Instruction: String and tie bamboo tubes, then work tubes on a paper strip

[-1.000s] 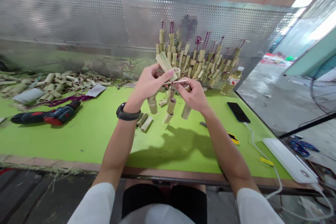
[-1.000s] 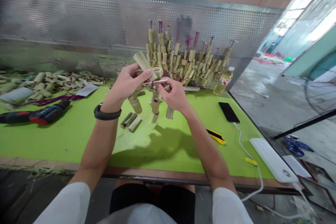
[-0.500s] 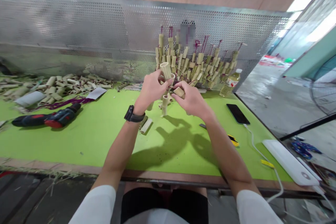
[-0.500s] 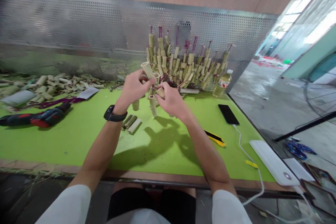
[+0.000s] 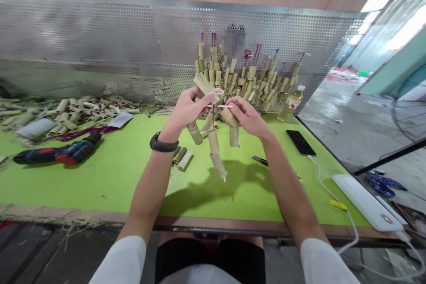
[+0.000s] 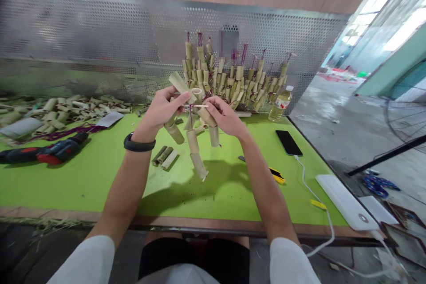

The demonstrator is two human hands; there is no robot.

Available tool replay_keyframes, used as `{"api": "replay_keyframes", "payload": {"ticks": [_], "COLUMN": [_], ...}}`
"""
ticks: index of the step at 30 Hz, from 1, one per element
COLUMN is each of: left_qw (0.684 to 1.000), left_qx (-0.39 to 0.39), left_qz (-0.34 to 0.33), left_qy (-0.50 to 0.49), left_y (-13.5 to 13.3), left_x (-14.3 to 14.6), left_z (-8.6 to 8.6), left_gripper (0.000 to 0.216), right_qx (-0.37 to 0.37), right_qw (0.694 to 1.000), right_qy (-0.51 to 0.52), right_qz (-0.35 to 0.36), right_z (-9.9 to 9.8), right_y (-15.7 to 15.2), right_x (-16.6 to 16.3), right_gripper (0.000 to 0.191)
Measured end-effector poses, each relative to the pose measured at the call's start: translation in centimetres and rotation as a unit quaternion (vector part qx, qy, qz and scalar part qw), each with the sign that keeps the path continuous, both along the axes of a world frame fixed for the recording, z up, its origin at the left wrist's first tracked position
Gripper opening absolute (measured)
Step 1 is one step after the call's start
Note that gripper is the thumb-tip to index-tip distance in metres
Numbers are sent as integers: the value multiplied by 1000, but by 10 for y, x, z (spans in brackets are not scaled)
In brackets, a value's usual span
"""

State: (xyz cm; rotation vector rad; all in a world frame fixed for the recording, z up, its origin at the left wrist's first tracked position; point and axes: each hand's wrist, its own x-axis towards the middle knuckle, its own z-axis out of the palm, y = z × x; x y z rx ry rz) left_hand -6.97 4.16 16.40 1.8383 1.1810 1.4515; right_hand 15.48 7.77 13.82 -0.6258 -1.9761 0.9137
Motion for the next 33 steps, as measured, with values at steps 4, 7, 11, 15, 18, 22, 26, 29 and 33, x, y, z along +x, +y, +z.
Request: {"api": "replay_keyframes", "payload": {"ticks": [4, 7, 11, 15, 18, 22, 26, 29, 33], "left_qw": [998, 998, 997, 996, 995, 993, 987, 982, 971], "left_qx": [36, 48, 68, 59, 39, 24, -1, -55, -147], "left_qz": [46, 49, 36, 30, 14, -28, -36, -29, -35], "left_qy": [-16, 7, 22, 51, 87, 112, 156, 180, 185], "left_y": [3, 1, -1, -4, -6, -5, 6, 20, 41], "left_x": [2, 3, 4, 7, 9, 3, -9, -17, -24], "left_z": [-3, -1, 1, 2, 3, 3, -4, -15, -32], "left_gripper": [41, 40, 35, 33, 34, 39, 46, 53, 54], "right_qx": [-39, -37, -19, 6, 22, -15, -165, -258, -309], "right_qw": [999, 998, 999, 1000, 998, 998, 985, 966, 951], "right_qy": [-1, 13, -3, -18, -41, -60, -26, 0, -13], "right_qz": [36, 53, 49, -2, -33, -18, 31, 21, 6], "right_z": [-8, -9, -9, -14, -18, -18, -21, -31, -50], "right_y": [3, 1, -4, -4, -2, -2, -4, -3, 1], "right_x": [-6, -6, -9, -20, -24, -23, -29, -41, -54], "right_gripper": [41, 39, 42, 41, 46, 40, 26, 22, 23]}}
